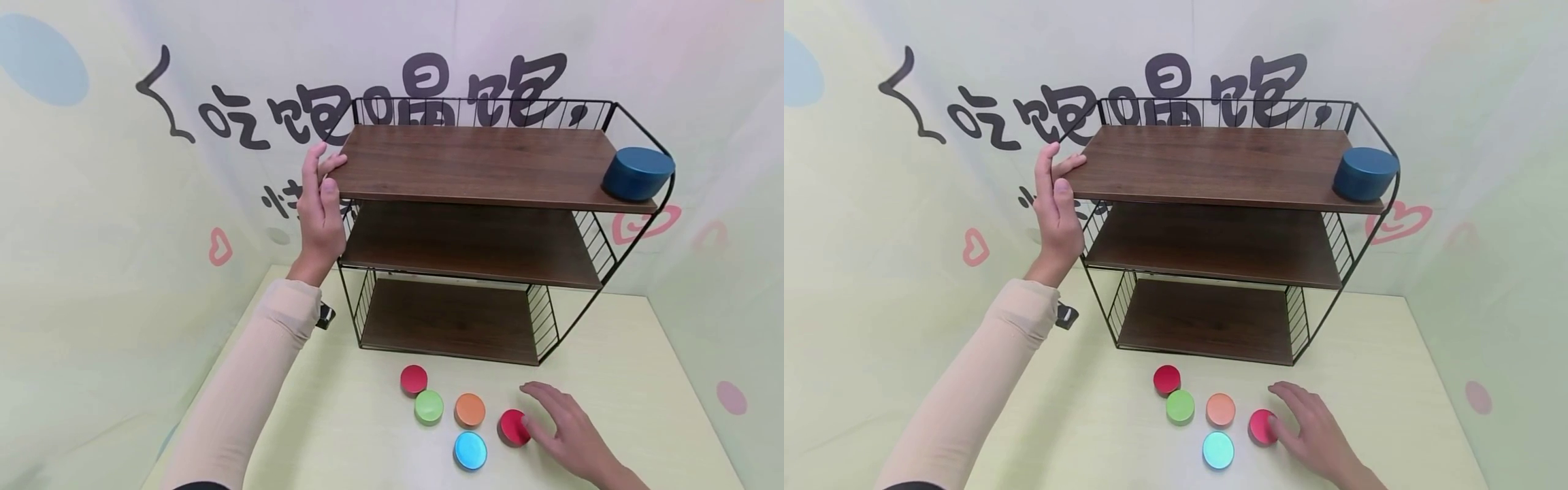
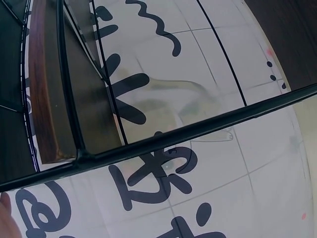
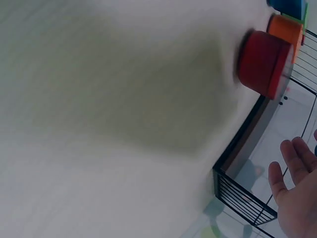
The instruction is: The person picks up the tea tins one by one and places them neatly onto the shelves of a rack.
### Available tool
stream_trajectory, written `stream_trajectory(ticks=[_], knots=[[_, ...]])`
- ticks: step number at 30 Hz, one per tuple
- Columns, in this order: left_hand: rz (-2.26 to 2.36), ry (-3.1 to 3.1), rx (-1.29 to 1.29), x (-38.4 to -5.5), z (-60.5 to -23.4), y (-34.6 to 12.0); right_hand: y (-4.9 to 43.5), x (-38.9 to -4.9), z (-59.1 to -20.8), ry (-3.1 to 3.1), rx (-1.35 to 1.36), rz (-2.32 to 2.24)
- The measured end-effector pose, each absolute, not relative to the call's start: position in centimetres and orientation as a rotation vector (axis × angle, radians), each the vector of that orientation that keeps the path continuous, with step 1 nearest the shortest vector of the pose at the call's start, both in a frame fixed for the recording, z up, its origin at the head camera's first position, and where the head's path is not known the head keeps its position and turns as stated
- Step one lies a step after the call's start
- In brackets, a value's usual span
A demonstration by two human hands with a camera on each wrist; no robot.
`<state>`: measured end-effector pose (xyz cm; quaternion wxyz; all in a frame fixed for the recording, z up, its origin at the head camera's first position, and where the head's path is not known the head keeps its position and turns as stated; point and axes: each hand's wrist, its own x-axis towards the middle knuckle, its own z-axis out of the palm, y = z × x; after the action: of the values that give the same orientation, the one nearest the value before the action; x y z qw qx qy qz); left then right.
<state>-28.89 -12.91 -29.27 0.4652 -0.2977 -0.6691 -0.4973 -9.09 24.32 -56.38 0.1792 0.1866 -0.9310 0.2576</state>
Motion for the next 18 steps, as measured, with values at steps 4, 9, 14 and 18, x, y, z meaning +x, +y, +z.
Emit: stream_trajectory(ticks=[4,9,14,18], knots=[[-1.223,-1.648,-0.726,-29.0,-29.3,-12.9,24.2,-8.7,-57.2,-2.664,0.541,0.707],[-1.221,-1.649,-0.727,-28.9,-29.2,-12.8,23.9,-8.4,-58.3,-2.674,0.579,0.672],[-1.216,-1.639,-0.736,-28.8,-29.1,-12.8,23.5,-8.0,-59.1,-2.688,0.585,0.638],[-1.221,-1.637,-0.736,-28.8,-29.1,-12.7,23.0,-7.5,-59.3,-2.741,0.537,0.647]])
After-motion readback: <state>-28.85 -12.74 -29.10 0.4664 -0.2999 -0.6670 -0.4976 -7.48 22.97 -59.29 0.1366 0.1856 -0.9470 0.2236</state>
